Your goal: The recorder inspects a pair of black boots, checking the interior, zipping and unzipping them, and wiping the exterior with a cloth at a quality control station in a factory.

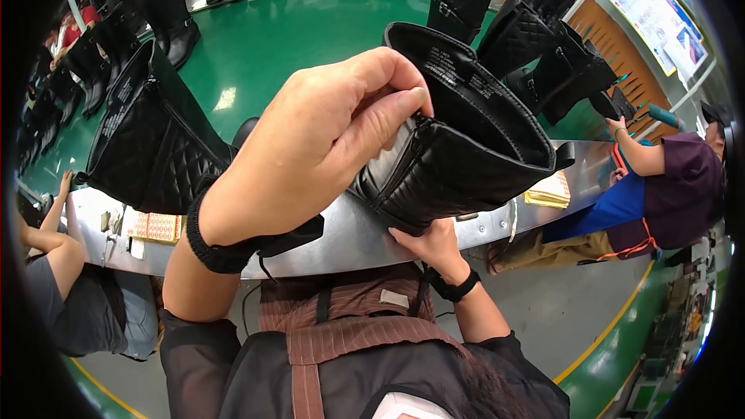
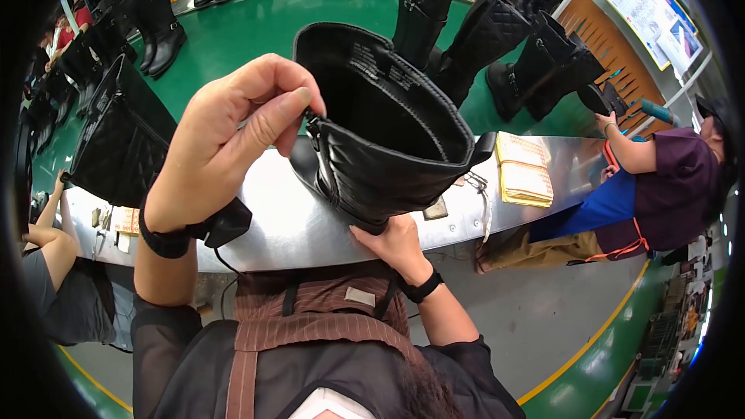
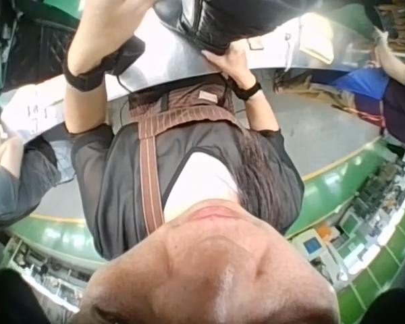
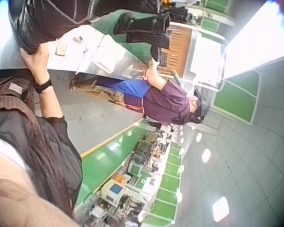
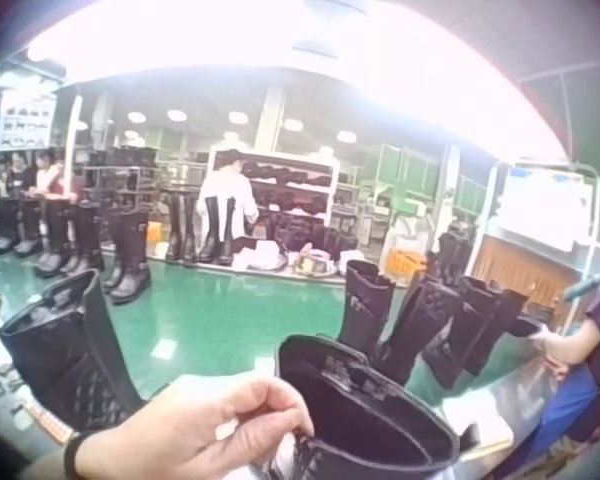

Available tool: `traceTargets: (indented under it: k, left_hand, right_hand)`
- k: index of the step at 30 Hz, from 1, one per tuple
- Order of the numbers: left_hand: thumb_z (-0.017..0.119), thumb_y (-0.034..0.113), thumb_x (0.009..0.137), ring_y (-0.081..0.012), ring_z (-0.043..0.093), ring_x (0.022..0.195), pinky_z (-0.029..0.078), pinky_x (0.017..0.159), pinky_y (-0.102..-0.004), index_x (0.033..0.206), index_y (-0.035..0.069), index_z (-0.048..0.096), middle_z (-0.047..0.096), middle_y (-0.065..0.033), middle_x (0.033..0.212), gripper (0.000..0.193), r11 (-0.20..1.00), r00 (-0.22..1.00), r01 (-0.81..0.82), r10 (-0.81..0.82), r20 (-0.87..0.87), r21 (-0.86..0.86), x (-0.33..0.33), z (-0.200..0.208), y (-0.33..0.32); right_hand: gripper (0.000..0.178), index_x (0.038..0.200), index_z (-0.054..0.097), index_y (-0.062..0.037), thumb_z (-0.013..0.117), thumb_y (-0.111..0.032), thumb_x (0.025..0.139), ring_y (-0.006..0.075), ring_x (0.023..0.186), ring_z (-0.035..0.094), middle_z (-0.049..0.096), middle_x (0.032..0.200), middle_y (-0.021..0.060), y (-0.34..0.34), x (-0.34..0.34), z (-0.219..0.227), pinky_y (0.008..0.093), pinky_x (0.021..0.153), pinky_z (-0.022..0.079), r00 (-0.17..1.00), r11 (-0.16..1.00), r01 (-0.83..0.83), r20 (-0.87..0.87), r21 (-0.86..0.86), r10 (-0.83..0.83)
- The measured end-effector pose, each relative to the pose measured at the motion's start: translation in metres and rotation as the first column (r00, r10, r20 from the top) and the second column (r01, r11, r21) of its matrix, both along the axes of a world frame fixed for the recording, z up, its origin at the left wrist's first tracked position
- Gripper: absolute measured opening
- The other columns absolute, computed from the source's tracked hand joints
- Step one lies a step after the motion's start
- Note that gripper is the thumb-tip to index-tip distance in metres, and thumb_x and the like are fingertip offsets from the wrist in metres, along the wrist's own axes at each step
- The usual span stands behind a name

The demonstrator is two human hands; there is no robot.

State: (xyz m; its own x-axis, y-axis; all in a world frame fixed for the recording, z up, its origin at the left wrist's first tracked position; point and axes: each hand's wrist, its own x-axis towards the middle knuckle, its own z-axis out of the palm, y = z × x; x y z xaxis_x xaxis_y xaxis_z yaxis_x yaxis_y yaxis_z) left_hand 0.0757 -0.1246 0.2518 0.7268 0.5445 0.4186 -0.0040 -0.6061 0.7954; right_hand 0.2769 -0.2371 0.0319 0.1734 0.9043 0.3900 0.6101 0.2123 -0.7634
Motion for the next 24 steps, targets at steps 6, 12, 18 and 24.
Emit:
traceTargets:
  k: [6, 12, 18, 24]
  left_hand:
    - [0.066, 0.012, 0.090, -0.0123, 0.056, 0.073, 0.046, 0.067, -0.0256, 0.104, 0.001, 0.058, 0.061, -0.0072, 0.088, 0.020, 0.968, 0.965, -0.206, 0.178, 0.190, 0.141, -0.041, -0.045, -0.020]
    - [0.084, 0.025, 0.072, -0.0161, 0.055, 0.062, 0.044, 0.058, -0.0289, 0.076, 0.001, 0.058, 0.059, -0.0062, 0.069, 0.035, 0.817, 0.592, -0.577, 0.398, -0.700, -0.023, -0.163, -0.107, -0.048]
    - [0.085, 0.022, 0.071, -0.0153, 0.061, 0.087, 0.048, 0.080, -0.0274, 0.110, 0.000, 0.061, 0.065, -0.0056, 0.096, 0.051, 0.678, 0.672, -0.730, 0.693, -0.260, -0.079, -0.181, -0.199, -0.020]
    - [0.075, 0.010, 0.082, -0.0145, 0.059, 0.104, 0.046, 0.093, -0.0294, 0.123, 0.000, 0.057, 0.064, -0.0060, 0.115, 0.045, 0.614, 0.808, -0.508, 0.582, -0.088, -0.604, -0.144, -0.204, 0.001]
  right_hand:
    - [0.043, 0.109, 0.064, 0.0021, 0.081, -0.009, 0.071, 0.0198, 0.094, 0.064, 0.068, 0.097, 0.0101, 0.000, 0.007, 0.017, 0.0351, 0.086, 0.051, 0.953, 0.953, -0.123, -0.302, -0.277, 0.035]
    - [0.064, 0.122, 0.057, 0.0032, 0.087, -0.013, 0.068, 0.0199, 0.106, 0.058, 0.062, 0.117, 0.0093, 0.011, 0.036, -0.011, 0.0333, 0.096, 0.045, 0.917, 0.920, -0.284, -0.358, -0.271, 0.177]
    - [0.056, 0.119, 0.059, 0.0028, 0.083, -0.021, 0.074, 0.0187, 0.105, 0.059, 0.064, 0.114, 0.0085, 0.029, 0.004, 0.011, 0.0320, 0.095, 0.045, 0.922, 0.898, -0.296, -0.343, -0.324, 0.180]
    - [0.047, 0.123, 0.059, 0.0015, 0.075, -0.015, 0.082, 0.0163, 0.108, 0.058, 0.062, 0.119, 0.0068, 0.035, -0.031, 0.018, 0.0310, 0.097, 0.044, 0.770, 0.900, -0.327, -0.633, -0.290, 0.076]
